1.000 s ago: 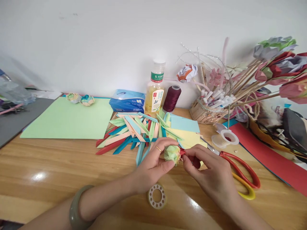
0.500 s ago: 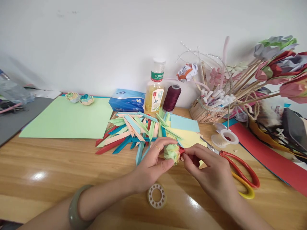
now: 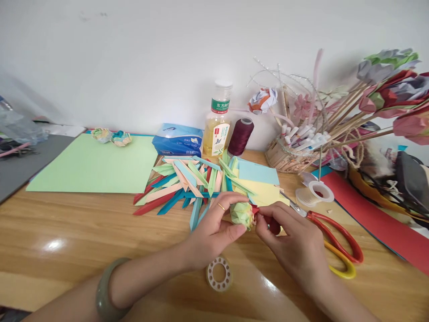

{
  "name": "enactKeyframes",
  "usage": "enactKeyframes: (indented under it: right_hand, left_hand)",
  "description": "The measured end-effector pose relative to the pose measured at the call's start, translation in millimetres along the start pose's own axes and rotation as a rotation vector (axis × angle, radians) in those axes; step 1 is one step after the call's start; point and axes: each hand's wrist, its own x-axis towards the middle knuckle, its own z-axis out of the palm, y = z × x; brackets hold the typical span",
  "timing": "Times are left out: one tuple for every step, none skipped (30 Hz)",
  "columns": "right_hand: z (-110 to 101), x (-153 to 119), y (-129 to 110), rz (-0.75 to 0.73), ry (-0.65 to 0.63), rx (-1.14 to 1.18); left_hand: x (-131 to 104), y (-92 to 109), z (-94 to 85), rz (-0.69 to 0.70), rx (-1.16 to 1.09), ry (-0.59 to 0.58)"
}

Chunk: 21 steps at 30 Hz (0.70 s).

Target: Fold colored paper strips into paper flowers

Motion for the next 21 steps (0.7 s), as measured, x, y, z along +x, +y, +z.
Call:
enactKeyframes:
  right_hand:
    - [1,-1,0,-0.010,0.021,-0.030]
    - [1,-1,-1,-0.010,0.035,-0.049]
    - [1,-1,-1,0.000,0.039,-0.050]
    - [0,-1,-2,0.020,0.028,-0.028]
    - [-1,-1,-2,0.049,0.008,0.016]
    - [-3,0,-2,0.089,-0.021,0.080]
    - [-5,1,-2,0.139,-0.059,0.163]
    - [-7,3,-1,0.198,-0.099,0.254]
    - [-9,4,0,0.262,-0.138,0.348]
    - [-10,5,1,0.327,-0.171,0.439]
    - [-11,6,3,0.391,-0.200,0.523]
    - [-11,6,4,0.450,-0.224,0.597]
    - [-11,6,6,0.499,-0.241,0.655]
    - [-11,6,7,0.538,-0.253,0.694]
    - [-11,6,8,0.564,-0.260,0.720]
    - [-10,6,9,0.581,-0.264,0.734]
    - [-10,6,9,0.590,-0.267,0.741]
    - [-9,7,9,0.593,-0.268,0.742]
    - [-9,7,8,0.595,-0.266,0.741]
    - [-9,8,7,0.595,-0.261,0.739]
    - [-9,8,7,0.595,-0.253,0.733]
  left_hand:
    - [0,-1,0.2,0.004,0.010,-0.001]
    - [-1,-1,0.4,0.006,0.017,-0.002]
    - [-1,-2,0.6,0.009,0.021,-0.001]
    - [-1,-2,0.8,0.012,0.023,0.001]
    - [-1,-1,1.0,0.014,0.021,0.004]
    - [-1,-1,1.1,0.012,0.014,0.007]
    - [-1,0,1.2,0.007,-0.001,0.009]
    - [0,1,1.3,-0.003,-0.021,0.013]
    - [0,1,1.4,-0.017,-0.048,0.016]
    - [0,2,1.5,-0.031,-0.078,0.018]
    - [1,2,1.7,-0.042,-0.109,0.020]
    - [1,2,1.8,-0.050,-0.140,0.021]
    - [1,3,1.9,-0.057,-0.169,0.020]
    - [2,3,2.1,-0.061,-0.195,0.017]
    - [2,3,2.2,-0.064,-0.218,0.013]
    - [2,4,2.3,-0.067,-0.238,0.011]
    - [2,4,2.4,-0.073,-0.257,0.009]
    - [3,5,2.4,-0.079,-0.273,0.005]
    - [3,5,2.5,-0.082,-0.289,0.003]
    - [3,5,2.5,-0.084,-0.303,-0.001]
    - [3,5,2.5,-0.082,-0.313,-0.007]
